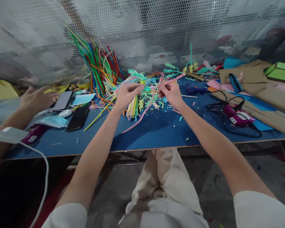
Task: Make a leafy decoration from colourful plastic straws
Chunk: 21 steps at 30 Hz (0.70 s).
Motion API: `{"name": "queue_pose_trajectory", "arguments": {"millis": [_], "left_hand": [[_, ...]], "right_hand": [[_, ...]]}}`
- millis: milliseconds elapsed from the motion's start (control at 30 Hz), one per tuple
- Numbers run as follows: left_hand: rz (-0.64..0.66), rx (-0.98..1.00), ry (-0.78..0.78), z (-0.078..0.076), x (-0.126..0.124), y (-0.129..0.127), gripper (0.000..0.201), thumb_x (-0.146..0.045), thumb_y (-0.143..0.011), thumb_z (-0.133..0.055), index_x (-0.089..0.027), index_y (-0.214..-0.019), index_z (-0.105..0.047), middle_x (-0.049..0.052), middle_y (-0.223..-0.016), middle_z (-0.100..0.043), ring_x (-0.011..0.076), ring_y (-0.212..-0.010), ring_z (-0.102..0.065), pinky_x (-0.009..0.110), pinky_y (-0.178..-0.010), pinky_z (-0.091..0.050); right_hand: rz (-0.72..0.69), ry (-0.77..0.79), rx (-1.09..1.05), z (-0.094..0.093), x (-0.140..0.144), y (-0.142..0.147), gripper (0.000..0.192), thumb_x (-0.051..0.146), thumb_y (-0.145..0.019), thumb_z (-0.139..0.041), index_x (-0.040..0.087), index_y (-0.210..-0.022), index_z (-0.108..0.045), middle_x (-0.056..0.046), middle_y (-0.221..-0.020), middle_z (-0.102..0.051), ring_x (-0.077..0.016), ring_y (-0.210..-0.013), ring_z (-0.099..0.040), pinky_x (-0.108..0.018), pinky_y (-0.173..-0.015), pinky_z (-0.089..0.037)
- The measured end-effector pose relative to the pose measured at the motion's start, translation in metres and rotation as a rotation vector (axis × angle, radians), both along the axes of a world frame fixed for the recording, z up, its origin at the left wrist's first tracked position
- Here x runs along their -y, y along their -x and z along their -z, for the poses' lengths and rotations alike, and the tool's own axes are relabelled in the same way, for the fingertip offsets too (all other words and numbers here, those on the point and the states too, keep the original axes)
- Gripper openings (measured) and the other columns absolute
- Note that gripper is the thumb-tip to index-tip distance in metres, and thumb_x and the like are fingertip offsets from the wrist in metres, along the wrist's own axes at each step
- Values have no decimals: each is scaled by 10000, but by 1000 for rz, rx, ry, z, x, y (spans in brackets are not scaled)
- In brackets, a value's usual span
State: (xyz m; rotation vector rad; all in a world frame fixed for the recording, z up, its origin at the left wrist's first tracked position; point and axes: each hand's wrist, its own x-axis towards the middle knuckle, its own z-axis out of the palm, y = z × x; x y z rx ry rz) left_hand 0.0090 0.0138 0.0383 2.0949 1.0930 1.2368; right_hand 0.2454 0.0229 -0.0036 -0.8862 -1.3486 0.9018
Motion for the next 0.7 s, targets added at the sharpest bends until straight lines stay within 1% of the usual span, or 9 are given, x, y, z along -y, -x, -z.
{"name": "queue_pose_trajectory", "arguments": {"millis": [100,233,433,567,700], "left_hand": [[48,-73,6,-2,1,1,416,-553,-974,-729,-188,-1115,-871,88,-1073,-853,213,-953,-765,319,-873,-580],[101,-187,11,2,1,-2,374,-494,-994,-705,-205,-1157,-876,88,-1107,-856,226,-1008,-767,334,-937,-565],[124,-205,-1,11,-8,-2,339,-469,-1016,-663,-223,-1108,-878,70,-1151,-855,232,-1066,-771,343,-995,-546],[159,-191,41,15,-10,-4,320,-434,-1009,-659,-189,-1045,-862,75,-1103,-852,221,-1031,-758,327,-953,-545],[149,-151,81,20,-8,-8,318,-404,-1009,-643,-157,-1020,-843,82,-1059,-840,209,-977,-736,315,-911,-546]], "right_hand": [[-22,-25,16,1,0,-1,642,845,-720,-849,229,-823,-701,-30,-711,-712,-138,-545,-616,-315,-524,-555],[-95,-37,58,3,3,1,635,841,-737,-841,228,-837,-710,-33,-730,-733,-148,-571,-646,-326,-563,-581],[-133,-18,67,4,7,4,626,819,-727,-863,216,-837,-731,-39,-743,-752,-150,-585,-668,-320,-575,-580],[-151,5,27,5,8,7,630,811,-692,-892,216,-829,-738,-40,-745,-754,-155,-598,-668,-320,-584,-579],[-175,91,-83,7,9,11,589,744,-677,-942,212,-814,-733,-38,-759,-758,-138,-608,-656,-287,-575,-564]]}}
